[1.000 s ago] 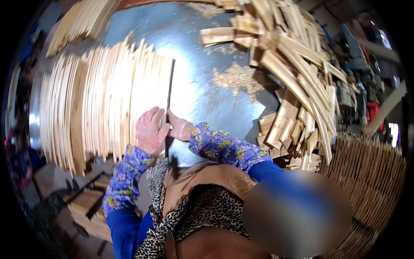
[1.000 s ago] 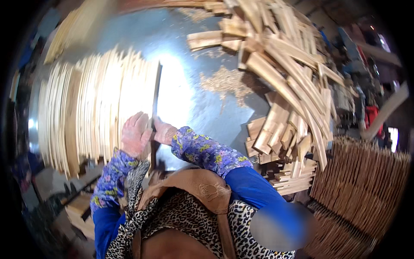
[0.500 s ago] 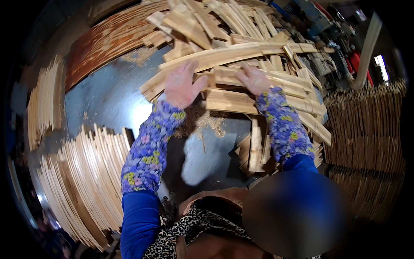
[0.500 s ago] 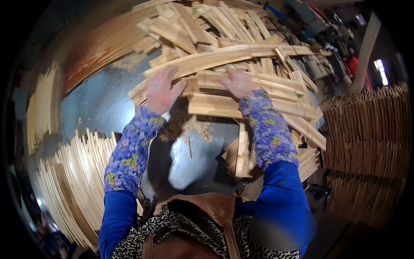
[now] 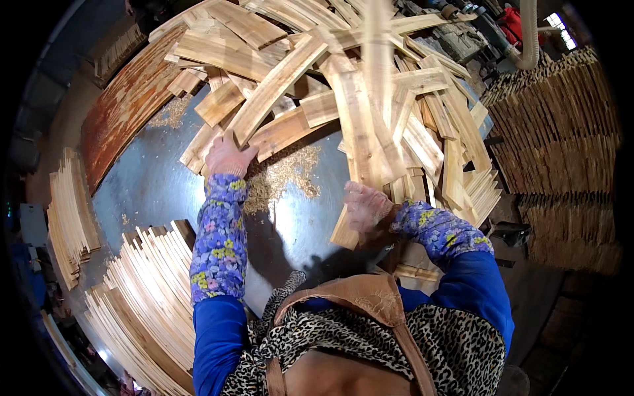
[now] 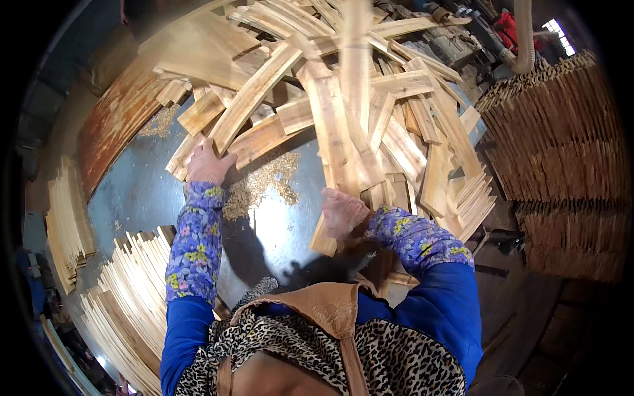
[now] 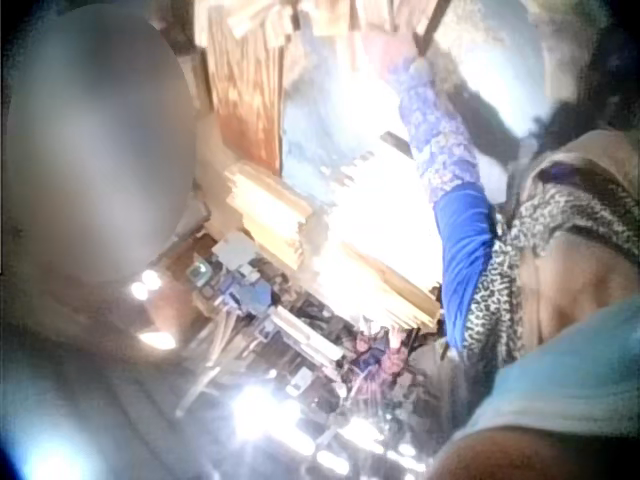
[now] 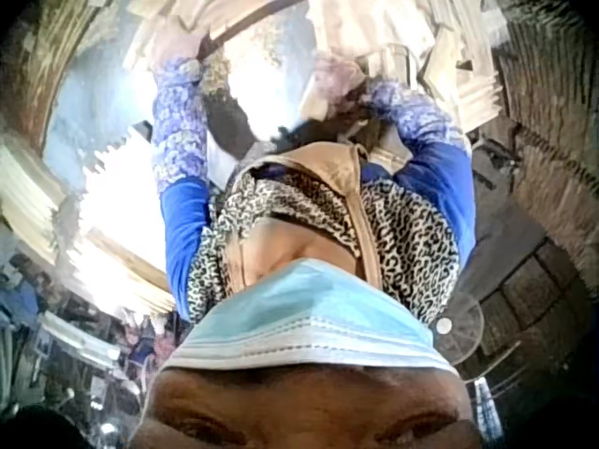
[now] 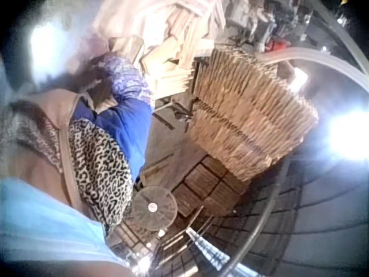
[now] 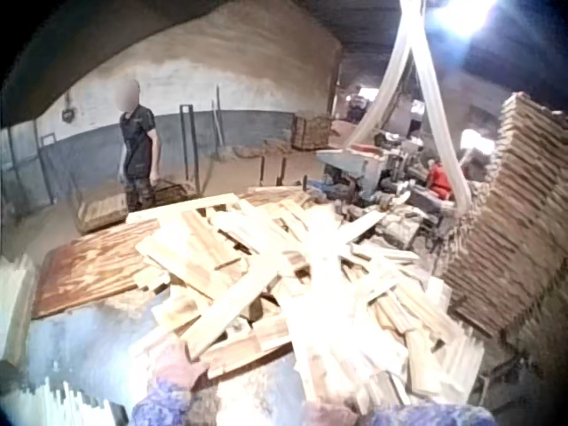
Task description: The person sorts and stacks thin wooden planks on a metal table. They pick up planks from a disorganized pile, align them, and place them into a neat stack. Other workers are visible in the background handling similar materials.
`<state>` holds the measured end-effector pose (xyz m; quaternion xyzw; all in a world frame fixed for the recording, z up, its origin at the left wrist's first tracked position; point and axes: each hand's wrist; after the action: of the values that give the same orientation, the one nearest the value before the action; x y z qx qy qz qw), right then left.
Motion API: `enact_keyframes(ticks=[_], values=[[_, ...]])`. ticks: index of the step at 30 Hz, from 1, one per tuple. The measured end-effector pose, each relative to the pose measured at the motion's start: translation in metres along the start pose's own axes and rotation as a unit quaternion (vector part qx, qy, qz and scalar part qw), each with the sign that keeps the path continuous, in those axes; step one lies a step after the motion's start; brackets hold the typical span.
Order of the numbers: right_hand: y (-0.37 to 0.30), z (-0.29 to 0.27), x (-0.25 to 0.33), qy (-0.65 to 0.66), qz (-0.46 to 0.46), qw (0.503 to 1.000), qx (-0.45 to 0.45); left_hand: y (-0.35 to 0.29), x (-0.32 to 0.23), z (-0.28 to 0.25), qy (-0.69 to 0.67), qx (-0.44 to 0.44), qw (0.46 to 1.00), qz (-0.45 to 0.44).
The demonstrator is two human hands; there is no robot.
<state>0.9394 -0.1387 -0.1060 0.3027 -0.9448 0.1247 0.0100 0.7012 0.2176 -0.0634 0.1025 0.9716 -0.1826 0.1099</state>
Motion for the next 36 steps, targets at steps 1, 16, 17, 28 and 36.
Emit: enact_keyframes(ticks=[1, 16, 17, 28, 36], values=[[-0.011, -0.003, 0.002, -0.011, 0.037, 0.999, -0.03, -0.008, 0.008, 0.006, 0.006, -0.008, 1.0, -0.002], [-0.018, -0.003, 0.033, 0.083, 0.604, 0.739, -0.287, -0.021, 0.064, 0.055, -0.149, -0.107, 0.983, 0.009], [-0.023, -0.002, 0.036, 0.107, 0.602, 0.723, -0.32, -0.049, 0.061, 0.043, -0.161, -0.07, 0.984, -0.01], [0.121, -0.011, 0.102, 0.765, 0.158, 0.414, -0.467, -0.278, 0.042, 0.128, -0.726, 0.333, 0.601, -0.027], [0.049, -0.119, -0.051, -0.101, 0.425, 0.891, -0.124, -0.347, 0.166, 0.109, -0.357, 0.005, 0.882, -0.307]])
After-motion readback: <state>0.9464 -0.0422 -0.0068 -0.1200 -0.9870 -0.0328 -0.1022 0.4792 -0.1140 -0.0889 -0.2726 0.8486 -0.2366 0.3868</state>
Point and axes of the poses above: each hand's wrist, its own y-axis towards the middle knuckle, its own z-axis out of the palm, x = y × z, and after that the axes turned 12 degrees about -z, right-handed
